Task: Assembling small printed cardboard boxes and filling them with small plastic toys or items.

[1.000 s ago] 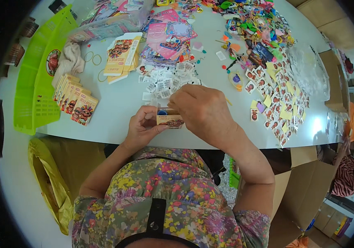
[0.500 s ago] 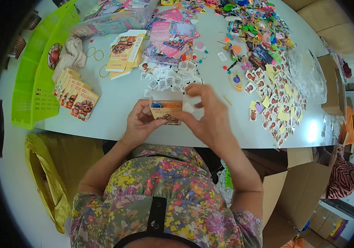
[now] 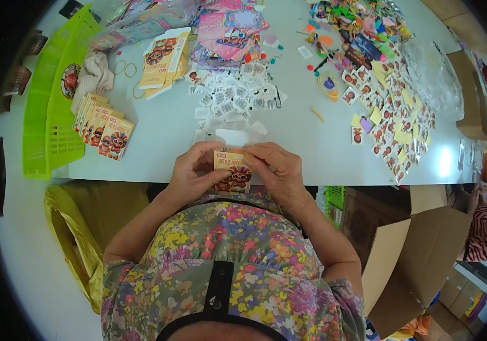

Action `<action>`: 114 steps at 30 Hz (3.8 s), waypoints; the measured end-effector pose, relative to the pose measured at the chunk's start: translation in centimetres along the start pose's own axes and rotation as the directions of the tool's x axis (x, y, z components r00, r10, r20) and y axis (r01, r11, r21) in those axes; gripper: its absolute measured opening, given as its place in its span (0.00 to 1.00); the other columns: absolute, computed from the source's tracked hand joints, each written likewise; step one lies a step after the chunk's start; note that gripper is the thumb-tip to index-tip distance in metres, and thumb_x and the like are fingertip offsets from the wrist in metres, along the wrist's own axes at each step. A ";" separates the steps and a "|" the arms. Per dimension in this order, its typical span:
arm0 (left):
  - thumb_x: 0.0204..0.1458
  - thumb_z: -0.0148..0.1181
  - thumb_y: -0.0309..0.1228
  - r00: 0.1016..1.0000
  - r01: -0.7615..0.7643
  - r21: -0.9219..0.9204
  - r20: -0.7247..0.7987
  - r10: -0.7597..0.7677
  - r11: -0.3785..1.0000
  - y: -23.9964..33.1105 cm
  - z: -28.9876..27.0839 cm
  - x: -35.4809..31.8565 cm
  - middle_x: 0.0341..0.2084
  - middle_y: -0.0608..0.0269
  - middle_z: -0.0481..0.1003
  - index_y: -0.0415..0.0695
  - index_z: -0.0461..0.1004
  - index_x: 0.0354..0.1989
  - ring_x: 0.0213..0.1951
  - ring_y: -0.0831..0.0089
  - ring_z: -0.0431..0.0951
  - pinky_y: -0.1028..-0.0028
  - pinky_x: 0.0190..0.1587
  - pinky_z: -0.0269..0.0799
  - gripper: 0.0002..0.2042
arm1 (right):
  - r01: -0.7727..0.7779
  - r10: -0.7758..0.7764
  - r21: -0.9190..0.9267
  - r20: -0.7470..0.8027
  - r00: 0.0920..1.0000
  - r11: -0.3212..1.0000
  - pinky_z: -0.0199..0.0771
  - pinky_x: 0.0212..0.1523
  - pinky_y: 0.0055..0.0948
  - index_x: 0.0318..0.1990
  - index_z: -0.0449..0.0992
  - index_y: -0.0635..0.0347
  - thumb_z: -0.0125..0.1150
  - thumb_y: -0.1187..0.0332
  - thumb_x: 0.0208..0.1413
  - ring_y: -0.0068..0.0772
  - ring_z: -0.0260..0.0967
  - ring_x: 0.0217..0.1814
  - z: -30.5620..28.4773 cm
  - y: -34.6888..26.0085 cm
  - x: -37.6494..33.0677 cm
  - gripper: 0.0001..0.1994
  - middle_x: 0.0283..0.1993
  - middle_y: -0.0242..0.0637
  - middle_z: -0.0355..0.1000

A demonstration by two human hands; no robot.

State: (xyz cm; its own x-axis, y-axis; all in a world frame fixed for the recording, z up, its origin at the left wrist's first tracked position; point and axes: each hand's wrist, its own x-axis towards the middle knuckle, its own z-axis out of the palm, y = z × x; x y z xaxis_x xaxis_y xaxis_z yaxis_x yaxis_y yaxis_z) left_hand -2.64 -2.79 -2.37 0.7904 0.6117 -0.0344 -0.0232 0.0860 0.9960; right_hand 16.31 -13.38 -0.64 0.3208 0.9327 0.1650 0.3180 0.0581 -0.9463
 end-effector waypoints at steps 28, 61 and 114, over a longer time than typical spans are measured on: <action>0.47 0.66 0.17 0.957 0.288 -0.131 0.014 -0.289 0.948 3.1 -1.0 4.0 0.30 0.66 0.77 0.38 0.78 0.30 0.32 0.82 0.76 0.80 0.38 0.74 0.04 | -0.463 0.380 0.149 0.386 0.841 0.874 0.70 0.32 0.20 0.30 0.81 0.63 0.66 0.74 0.49 0.15 0.69 0.30 -3.0 -0.8 4.4 0.02 0.28 0.30 0.77; 0.43 0.63 0.22 0.723 0.205 0.976 -0.201 0.661 0.072 4.3 -15.1 -5.2 0.46 0.65 0.75 0.47 0.78 0.45 0.48 0.62 0.69 0.64 0.49 0.61 0.17 | 0.597 -0.504 -0.470 0.320 0.802 0.651 0.69 0.53 0.38 0.52 0.73 0.65 0.67 0.66 0.50 0.43 0.66 0.55 9.6 -2.8 17.2 0.21 0.54 0.44 0.69; 0.53 0.64 0.27 0.999 -0.018 -0.826 0.007 0.042 0.564 7.6 -3.7 4.5 0.57 0.53 0.68 0.37 0.56 0.65 0.59 0.69 0.68 0.67 0.61 0.64 0.32 | -0.408 0.283 0.621 0.294 0.913 0.670 0.76 0.36 0.21 0.45 0.74 0.69 0.60 0.71 0.57 0.22 0.77 0.36 -3.5 -1.6 10.4 0.12 0.38 0.37 0.78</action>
State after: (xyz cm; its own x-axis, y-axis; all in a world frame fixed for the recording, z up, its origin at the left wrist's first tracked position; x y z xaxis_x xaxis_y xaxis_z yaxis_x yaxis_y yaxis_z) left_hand -1.58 3.53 4.76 0.7931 0.6090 0.0082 -0.5327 0.6871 0.4942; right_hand 22.23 -5.03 3.57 0.1207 0.9725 -0.1993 -0.4716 -0.1205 -0.8735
